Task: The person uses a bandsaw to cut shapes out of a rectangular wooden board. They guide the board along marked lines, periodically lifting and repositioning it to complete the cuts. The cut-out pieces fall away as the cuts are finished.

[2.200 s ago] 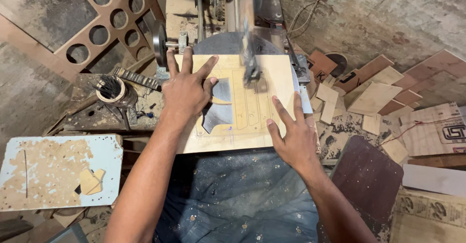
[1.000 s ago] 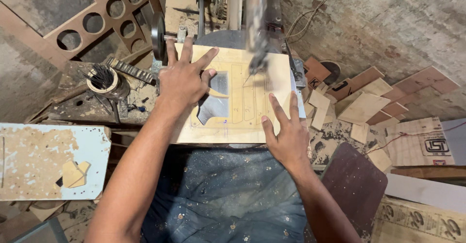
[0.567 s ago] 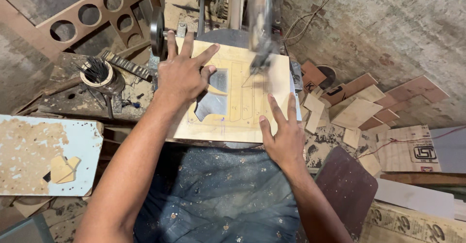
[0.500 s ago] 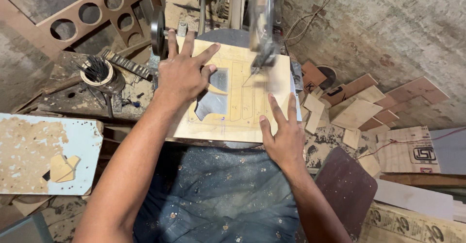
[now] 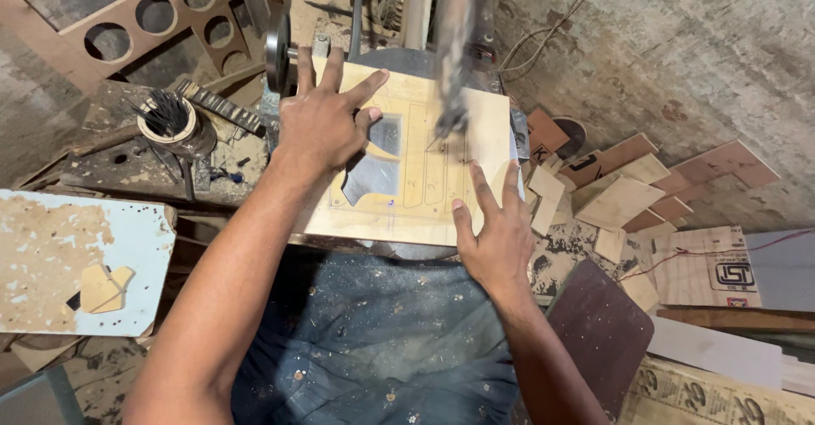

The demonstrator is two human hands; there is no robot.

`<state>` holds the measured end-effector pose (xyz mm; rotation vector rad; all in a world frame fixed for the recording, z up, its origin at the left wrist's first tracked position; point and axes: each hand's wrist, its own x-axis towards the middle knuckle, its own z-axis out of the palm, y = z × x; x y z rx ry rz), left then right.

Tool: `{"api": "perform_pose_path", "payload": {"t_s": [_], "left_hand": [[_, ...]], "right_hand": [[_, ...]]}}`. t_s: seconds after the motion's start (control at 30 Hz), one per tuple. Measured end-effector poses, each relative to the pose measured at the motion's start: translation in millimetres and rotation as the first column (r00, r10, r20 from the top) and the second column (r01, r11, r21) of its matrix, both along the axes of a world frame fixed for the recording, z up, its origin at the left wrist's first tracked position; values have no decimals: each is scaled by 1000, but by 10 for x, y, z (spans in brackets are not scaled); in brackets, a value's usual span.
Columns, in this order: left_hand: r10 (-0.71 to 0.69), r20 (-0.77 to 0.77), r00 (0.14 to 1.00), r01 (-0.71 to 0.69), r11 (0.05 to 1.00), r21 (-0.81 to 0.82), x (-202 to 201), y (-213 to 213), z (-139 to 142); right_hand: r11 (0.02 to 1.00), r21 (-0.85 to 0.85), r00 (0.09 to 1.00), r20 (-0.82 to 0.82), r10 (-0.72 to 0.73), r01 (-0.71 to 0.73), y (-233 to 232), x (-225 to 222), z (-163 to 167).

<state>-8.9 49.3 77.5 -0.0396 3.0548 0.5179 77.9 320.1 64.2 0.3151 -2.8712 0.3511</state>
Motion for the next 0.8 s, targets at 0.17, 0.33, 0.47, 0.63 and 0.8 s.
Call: {"api": "perform_pose_path", "payload": {"t_s": [0.17,0.33,0.47,0.63,0.8], "left_hand": [[3,-21,1000,-3,1000,-7,-25,-6,0],[6,-8,1000,-6,1000,-3,-30,-1,31],[7,2,1000,-7,1000,-8,-45,4,50],[-1,-23,1000,0,1000,-12,-44,-17,51],[-11,-48,999,12,1000,10,-67,-19,48]], "right_hand": [[996,85,998,-52,34,-30,62,-68,-92],[996,-10,994,-74,85,-86,78,-87,-124],[996,-22,995,-52,86,-87,69,-102,-112],[995,-56,996,-30,82,-84,51,-110,-88],[998,-32,998,24,50,-50,44,-118,-73]]}}
